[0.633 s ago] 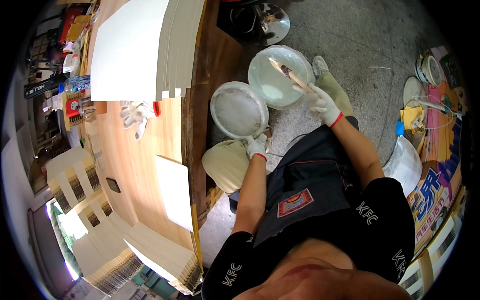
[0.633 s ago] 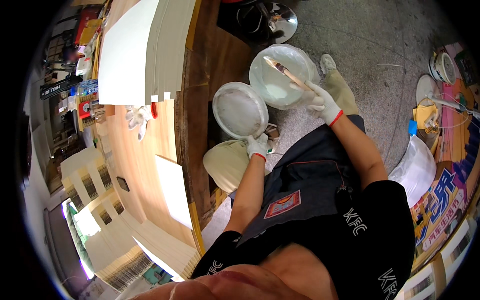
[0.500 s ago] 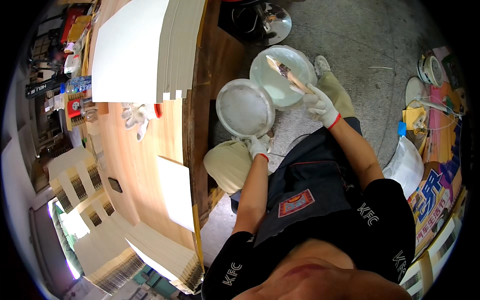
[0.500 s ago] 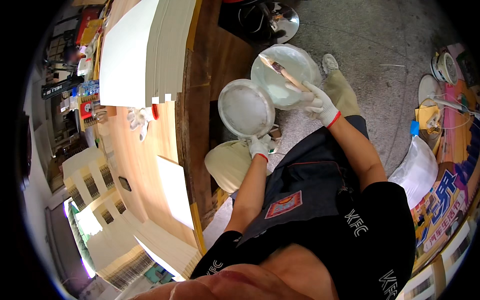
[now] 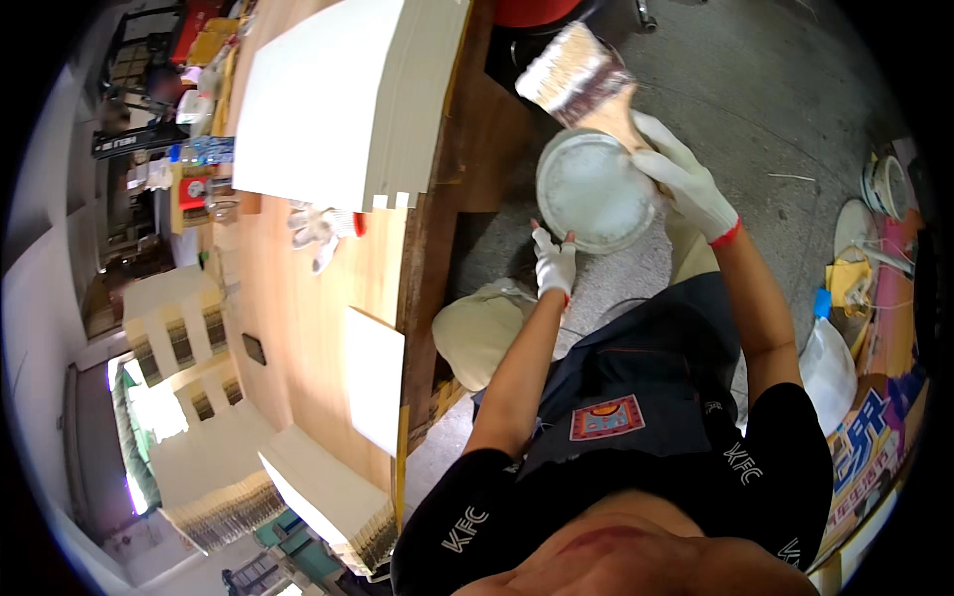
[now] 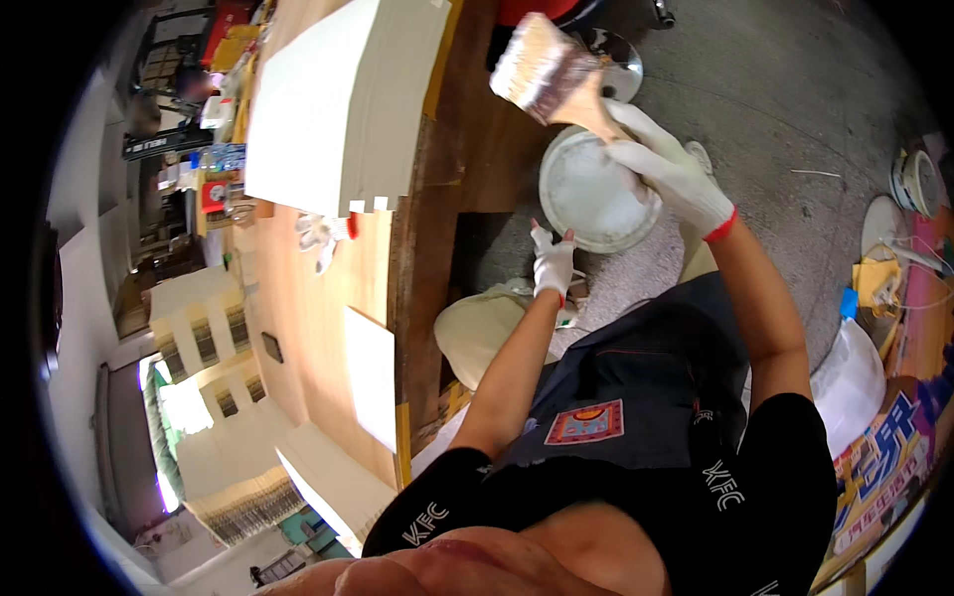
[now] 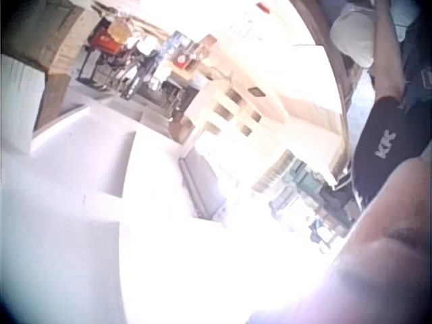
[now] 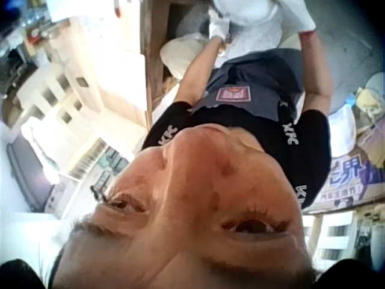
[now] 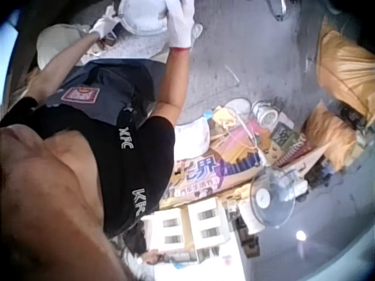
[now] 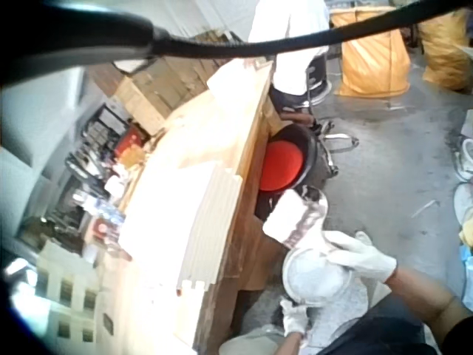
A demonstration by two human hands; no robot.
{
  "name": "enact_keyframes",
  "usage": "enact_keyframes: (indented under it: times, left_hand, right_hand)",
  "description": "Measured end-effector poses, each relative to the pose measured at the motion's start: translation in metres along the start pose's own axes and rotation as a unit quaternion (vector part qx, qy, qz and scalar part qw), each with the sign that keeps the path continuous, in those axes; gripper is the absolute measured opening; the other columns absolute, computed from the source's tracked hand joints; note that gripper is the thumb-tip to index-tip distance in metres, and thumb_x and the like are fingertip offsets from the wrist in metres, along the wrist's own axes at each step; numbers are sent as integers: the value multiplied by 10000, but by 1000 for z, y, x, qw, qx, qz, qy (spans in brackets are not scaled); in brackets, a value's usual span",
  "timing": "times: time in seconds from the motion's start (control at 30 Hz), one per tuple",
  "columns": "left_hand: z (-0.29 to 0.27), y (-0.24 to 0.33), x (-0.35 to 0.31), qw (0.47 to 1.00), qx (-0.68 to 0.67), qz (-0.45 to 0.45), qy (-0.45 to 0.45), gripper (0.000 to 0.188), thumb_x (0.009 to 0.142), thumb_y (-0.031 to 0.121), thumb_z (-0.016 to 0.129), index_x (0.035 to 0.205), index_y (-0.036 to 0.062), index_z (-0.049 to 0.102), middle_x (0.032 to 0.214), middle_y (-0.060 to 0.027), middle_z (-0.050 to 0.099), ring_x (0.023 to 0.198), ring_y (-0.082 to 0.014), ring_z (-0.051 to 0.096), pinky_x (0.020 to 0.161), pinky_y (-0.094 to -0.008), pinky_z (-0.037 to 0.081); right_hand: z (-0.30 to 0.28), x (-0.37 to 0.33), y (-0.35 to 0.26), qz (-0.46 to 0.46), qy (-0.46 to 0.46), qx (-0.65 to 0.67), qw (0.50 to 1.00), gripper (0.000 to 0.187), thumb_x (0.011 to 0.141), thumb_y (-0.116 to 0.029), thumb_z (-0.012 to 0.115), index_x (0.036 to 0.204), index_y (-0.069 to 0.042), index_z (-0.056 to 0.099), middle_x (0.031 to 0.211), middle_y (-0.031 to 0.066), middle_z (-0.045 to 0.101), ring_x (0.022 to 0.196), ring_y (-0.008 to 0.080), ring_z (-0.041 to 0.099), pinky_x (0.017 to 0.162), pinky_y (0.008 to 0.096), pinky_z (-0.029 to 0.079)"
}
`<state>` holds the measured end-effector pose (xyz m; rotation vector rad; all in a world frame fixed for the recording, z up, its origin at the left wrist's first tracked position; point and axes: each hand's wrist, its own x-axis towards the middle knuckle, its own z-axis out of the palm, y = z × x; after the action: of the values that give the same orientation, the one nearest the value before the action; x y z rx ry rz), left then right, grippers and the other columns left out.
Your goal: The person applies glue to the edge of a stack of white paper pads using a brush and then restacks the pads in neat piles on a wooden table.
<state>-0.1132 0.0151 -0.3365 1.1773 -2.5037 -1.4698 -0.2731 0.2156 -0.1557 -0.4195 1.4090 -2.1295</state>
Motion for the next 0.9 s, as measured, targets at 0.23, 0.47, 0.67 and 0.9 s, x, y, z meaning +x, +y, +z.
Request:
enact_keyframes:
  times: [0.23,0.47,0.67,0.9]
  left_hand:
    - [-230,255,-20,775,157,512,335,173,949,67,541,1072,14,651,964,-153,635,790,-225,608,754,-343,498]
    - [-327,353,88,821,511,211,-145,804,844,296,711,1534,206,306,1304,-186,531,1265,-318,504,1062,-385,377]
    - [-312,381,117,825,474,175,-252,1181,705,213,866,1580,192,72,1553,-214,321,1398,-370,359,1146,-397,276]
    - [-312,388,119,791,527,179,-253,1292,647,229,905,1581,190,13,1534,-215,356,1380,-337,372,1129,-368,278]
  right_hand:
    - [89,87,19,-373,50,-347,859,516,908,-89,657,1399,-122,500,905,79,604,752,222,596,684,345,484]
    - [57,79,59,-301,23,-448,842,404,944,-186,595,1324,-301,520,809,92,556,708,274,605,622,390,496]
    - [65,120,27,-355,13,-497,792,394,963,-234,562,1338,-336,499,815,91,557,696,263,605,573,379,498]
    - [33,121,41,-345,44,-210,914,434,968,-97,555,1394,-137,483,1239,129,624,1107,208,622,942,318,477]
